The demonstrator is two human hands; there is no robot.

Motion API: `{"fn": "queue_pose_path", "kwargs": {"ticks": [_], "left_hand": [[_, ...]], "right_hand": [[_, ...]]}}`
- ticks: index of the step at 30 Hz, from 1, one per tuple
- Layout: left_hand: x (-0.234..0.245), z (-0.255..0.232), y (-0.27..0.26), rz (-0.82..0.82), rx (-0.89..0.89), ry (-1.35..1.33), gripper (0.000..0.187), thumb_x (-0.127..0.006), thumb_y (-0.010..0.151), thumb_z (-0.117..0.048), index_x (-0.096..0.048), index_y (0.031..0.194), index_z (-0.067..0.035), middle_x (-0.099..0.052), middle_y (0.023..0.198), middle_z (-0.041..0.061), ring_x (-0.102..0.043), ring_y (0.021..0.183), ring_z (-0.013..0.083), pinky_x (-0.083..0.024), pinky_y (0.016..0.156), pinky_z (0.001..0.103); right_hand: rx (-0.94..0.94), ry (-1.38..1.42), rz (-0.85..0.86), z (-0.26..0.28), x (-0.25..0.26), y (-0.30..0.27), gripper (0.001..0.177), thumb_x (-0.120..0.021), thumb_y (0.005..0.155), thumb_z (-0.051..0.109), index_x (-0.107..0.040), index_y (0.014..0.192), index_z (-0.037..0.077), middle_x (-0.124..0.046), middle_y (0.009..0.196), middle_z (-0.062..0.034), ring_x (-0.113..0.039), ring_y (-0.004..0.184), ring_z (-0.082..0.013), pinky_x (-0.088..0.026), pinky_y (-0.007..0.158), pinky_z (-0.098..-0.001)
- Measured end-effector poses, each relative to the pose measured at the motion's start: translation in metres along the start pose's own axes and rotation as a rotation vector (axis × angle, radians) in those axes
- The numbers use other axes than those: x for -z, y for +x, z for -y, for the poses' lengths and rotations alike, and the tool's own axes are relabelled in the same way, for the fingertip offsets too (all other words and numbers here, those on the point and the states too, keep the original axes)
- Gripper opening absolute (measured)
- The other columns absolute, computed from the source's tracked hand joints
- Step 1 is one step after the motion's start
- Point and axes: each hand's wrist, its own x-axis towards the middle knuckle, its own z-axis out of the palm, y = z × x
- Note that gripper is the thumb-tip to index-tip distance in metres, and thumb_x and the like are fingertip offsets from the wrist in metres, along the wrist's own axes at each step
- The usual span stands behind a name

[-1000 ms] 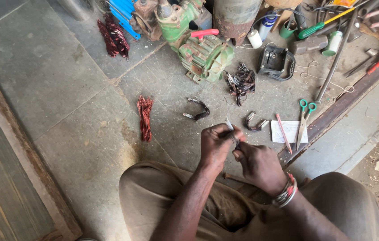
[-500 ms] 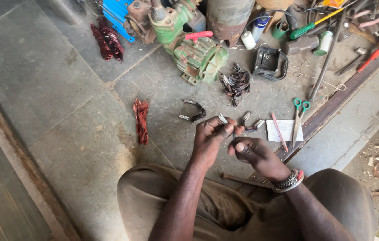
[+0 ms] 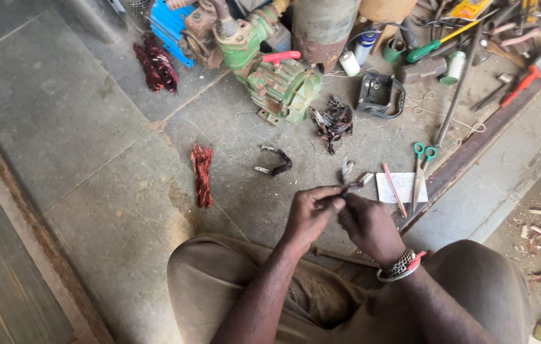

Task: The person sits on the floor and uses their hands to strip and twist the ends of small U-shaped electrical components. They handle several of these components one by one, preparing the wire ends.

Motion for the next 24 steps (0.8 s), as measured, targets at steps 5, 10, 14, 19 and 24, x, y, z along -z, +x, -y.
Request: {"fn": "queue_pose_path", "kwargs": {"ticks": [5,10,14,19,24], "left_hand": [[0.024,-0.002,0.009,-0.010,-0.048,-0.241,0.018,-0.056,0.105,-0.014,-0.068,0.111,-0.002,-0.071,0.100,0.011,-0.075,0.095,0.0166,-0.067,0.085,0.033],[0.015,-0.013,0.002,0.156,0.138,-0.305,0.019,-0.056,0.108,-0.018,-0.065,0.114,-0.001,-0.057,0.082,0.002,-0.060,0.066,0.0099,-0.063,0.062,0.027],[0.010,-0.022,-0.012,0.333,0.269,-0.355,0.022,-0.053,0.105,-0.026,-0.064,0.114,-0.009,-0.059,0.076,-0.001,-0.049,0.056,0.0046,-0.048,0.047,0.021],[-0.004,-0.027,-0.019,0.223,-0.066,0.174,0.034,-0.050,0.112,-0.036,-0.066,0.104,-0.007,-0.054,0.069,-0.003,-0.045,0.054,0.0063,-0.038,0.045,0.023],[0.002,-0.029,-0.013,0.042,-0.650,0.886,0.033,-0.051,0.112,-0.036,-0.064,0.095,-0.012,-0.053,0.060,-0.005,-0.044,0.045,0.0072,-0.035,0.037,0.028]], "right_hand": [[0.176,-0.004,-0.154,0.012,0.023,-0.005,0.037,-0.081,0.083,0.025,-0.072,0.116,0.009,-0.076,0.108,-0.0143,-0.076,0.096,-0.0270,-0.060,0.081,-0.0387],[0.627,-0.346,-0.367,0.015,0.045,0.005,0.041,-0.077,0.081,0.019,-0.069,0.120,0.013,-0.067,0.128,-0.0138,-0.054,0.132,-0.0385,-0.044,0.111,-0.0518],[0.722,-0.478,-0.279,0.005,0.044,0.016,0.040,-0.074,0.077,0.010,-0.072,0.117,0.011,-0.068,0.110,-0.0072,-0.058,0.114,-0.0324,-0.045,0.113,-0.0537],[0.661,-0.501,-0.326,-0.010,0.049,0.013,0.018,-0.071,0.084,0.018,-0.068,0.096,0.006,-0.061,0.086,-0.0101,-0.058,0.082,-0.0304,-0.049,0.082,-0.0430],[0.316,-0.161,-0.290,-0.030,0.030,-0.002,0.024,-0.058,0.098,0.022,-0.059,0.077,0.009,-0.055,0.068,-0.0017,-0.052,0.060,-0.0184,-0.040,0.057,-0.0363]]}}
